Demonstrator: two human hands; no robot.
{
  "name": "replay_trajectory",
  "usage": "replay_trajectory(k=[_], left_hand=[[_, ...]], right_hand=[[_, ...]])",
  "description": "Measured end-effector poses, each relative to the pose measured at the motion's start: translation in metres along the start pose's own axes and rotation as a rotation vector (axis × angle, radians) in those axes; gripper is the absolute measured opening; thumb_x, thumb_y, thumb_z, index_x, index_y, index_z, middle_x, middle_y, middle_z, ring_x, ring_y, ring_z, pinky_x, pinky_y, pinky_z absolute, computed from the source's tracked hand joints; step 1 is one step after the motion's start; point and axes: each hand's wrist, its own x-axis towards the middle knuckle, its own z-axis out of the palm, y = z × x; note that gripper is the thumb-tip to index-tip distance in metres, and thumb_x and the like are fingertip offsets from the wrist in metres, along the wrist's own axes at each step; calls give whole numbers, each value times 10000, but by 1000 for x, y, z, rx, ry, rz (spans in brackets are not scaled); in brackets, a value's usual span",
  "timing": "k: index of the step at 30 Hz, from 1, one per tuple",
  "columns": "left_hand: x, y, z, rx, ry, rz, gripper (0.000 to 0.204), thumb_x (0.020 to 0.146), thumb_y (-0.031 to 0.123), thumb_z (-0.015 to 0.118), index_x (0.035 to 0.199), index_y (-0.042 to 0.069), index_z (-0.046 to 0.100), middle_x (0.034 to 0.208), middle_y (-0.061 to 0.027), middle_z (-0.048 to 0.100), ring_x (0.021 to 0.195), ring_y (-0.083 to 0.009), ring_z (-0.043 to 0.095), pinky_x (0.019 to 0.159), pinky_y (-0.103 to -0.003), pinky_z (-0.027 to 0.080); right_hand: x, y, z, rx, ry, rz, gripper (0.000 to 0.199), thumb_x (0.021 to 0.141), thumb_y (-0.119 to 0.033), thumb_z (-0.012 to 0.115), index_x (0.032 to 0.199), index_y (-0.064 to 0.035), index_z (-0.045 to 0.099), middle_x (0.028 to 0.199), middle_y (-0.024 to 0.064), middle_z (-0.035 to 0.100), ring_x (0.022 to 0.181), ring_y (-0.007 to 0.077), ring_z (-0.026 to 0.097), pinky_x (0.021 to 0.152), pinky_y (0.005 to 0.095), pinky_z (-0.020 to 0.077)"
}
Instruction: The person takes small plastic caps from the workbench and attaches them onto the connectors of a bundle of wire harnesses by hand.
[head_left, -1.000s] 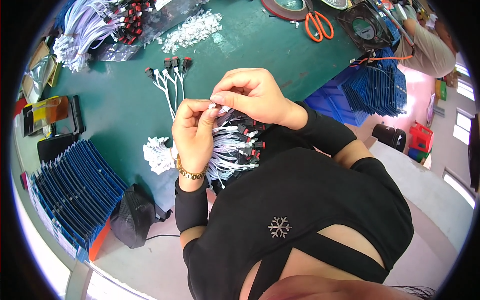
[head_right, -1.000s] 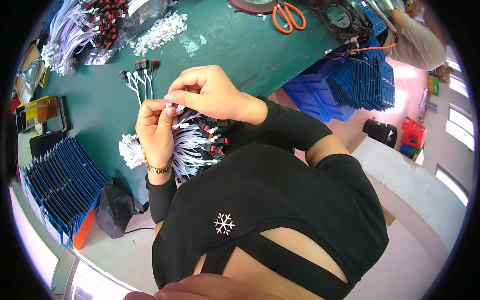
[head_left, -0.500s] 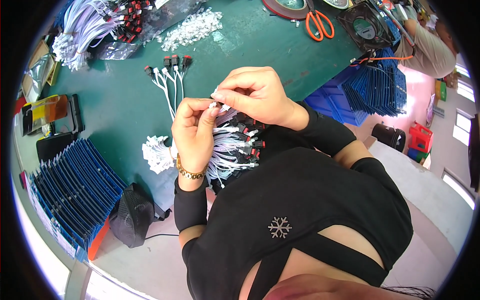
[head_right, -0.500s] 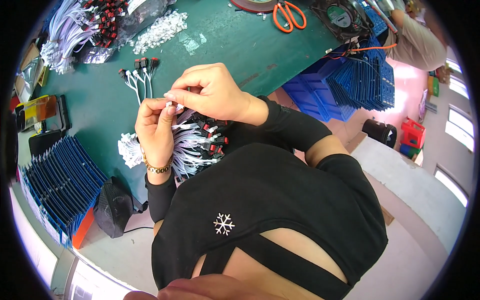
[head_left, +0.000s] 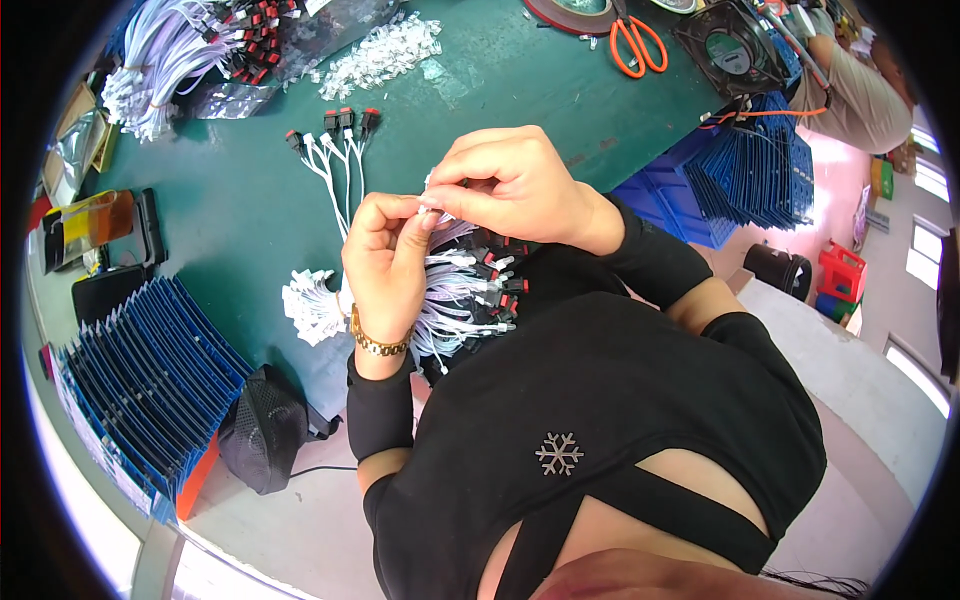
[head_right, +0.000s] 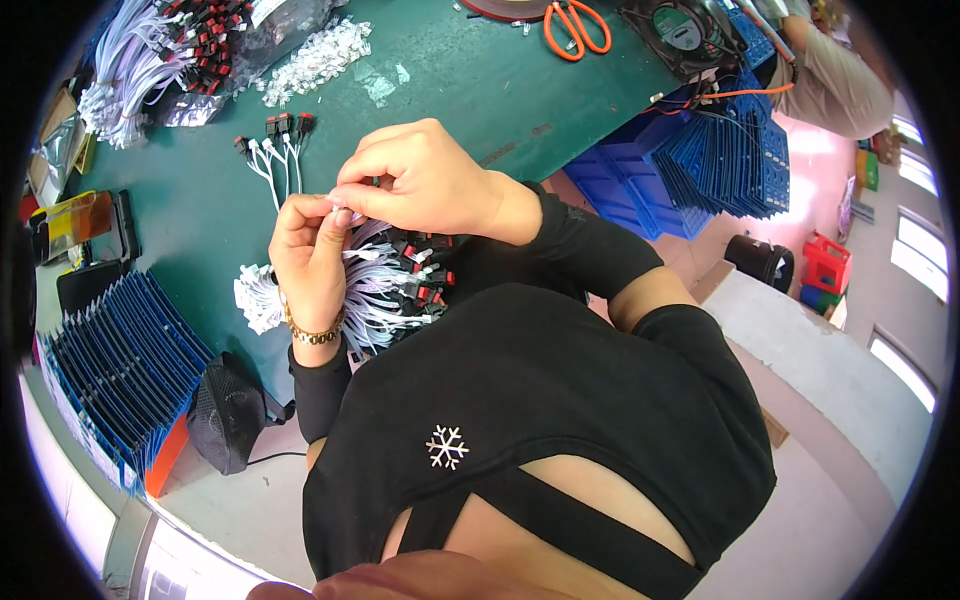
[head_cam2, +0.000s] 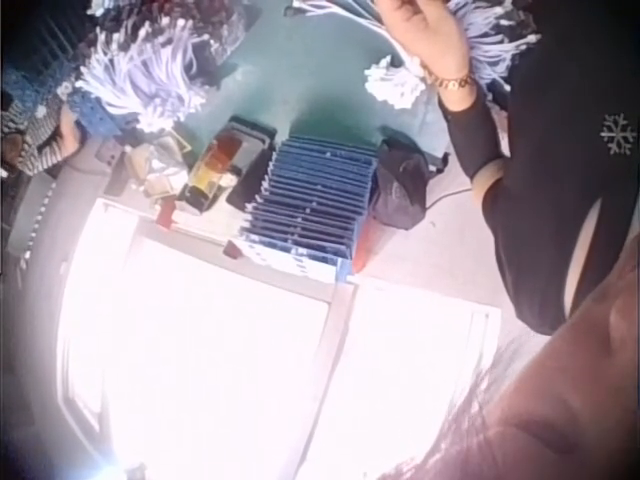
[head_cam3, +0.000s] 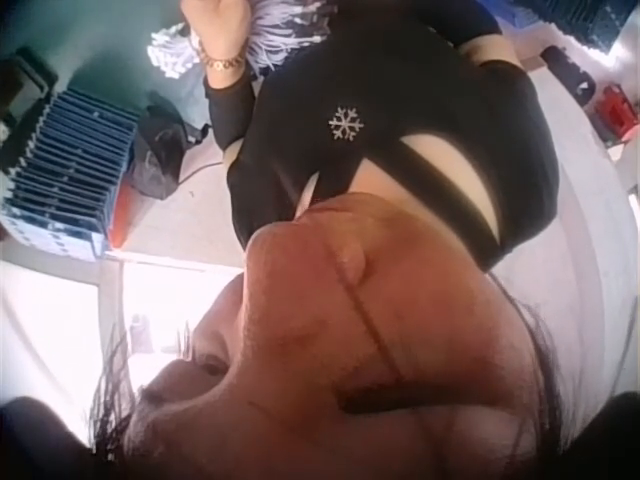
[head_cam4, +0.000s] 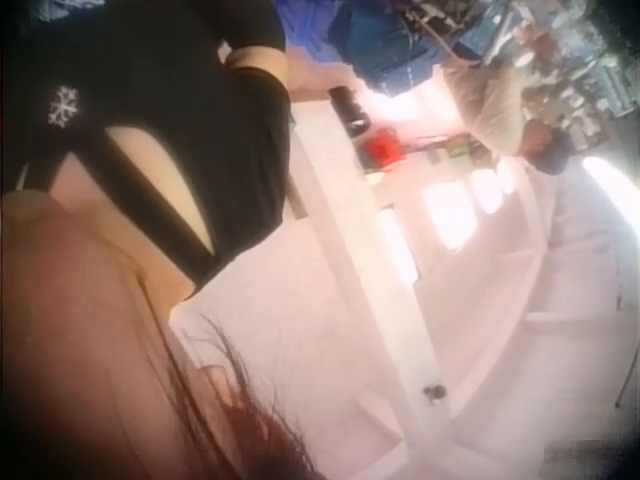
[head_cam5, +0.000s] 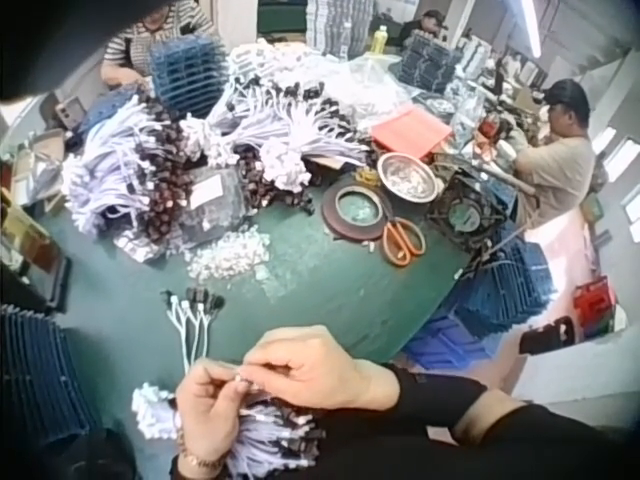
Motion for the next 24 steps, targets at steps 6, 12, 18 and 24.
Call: replay_trajectory(k=[6, 12, 18, 24], left_hand=[[2, -2, 0, 70, 5, -23, 52, 860, 4, 556, 867, 11, 506, 808, -37, 591, 736, -70, 570, 657, -188, 462], [2, -5, -2, 28, -4, -42, 58, 839, -49, 555, 834, -11, 511, 805, -42, 588, 726, -70, 580, 666, -190, 484], [4, -2, -7, -1, -64, -113, 71, 830, -53, 559, 806, -11, 507, 779, -37, 585, 720, -66, 585, 646, -190, 489], [8, 5, -7, 16, -63, -240, 65, 831, -50, 552, 796, -12, 513, 753, -45, 602, 680, -81, 603, 612, -187, 485]], right_hand=[[2, 1, -2, -109, -9, -75, 59, 742, -49, 680, 747, 5, 656, 658, 66, 613, 529, 113, 571, 452, 214, 427], [0, 1, 0, -96, -11, -31, 53, 733, -49, 683, 718, -10, 651, 630, 55, 596, 505, 107, 551, 432, 223, 406], [4, 3, -5, -141, -115, -157, 25, 713, -12, 665, 723, -14, 643, 628, 65, 579, 492, 146, 535, 429, 239, 400], [4, 11, 3, -146, -69, -178, 32, 709, -10, 664, 721, -15, 635, 653, 80, 586, 531, 177, 562, 455, 257, 427]])
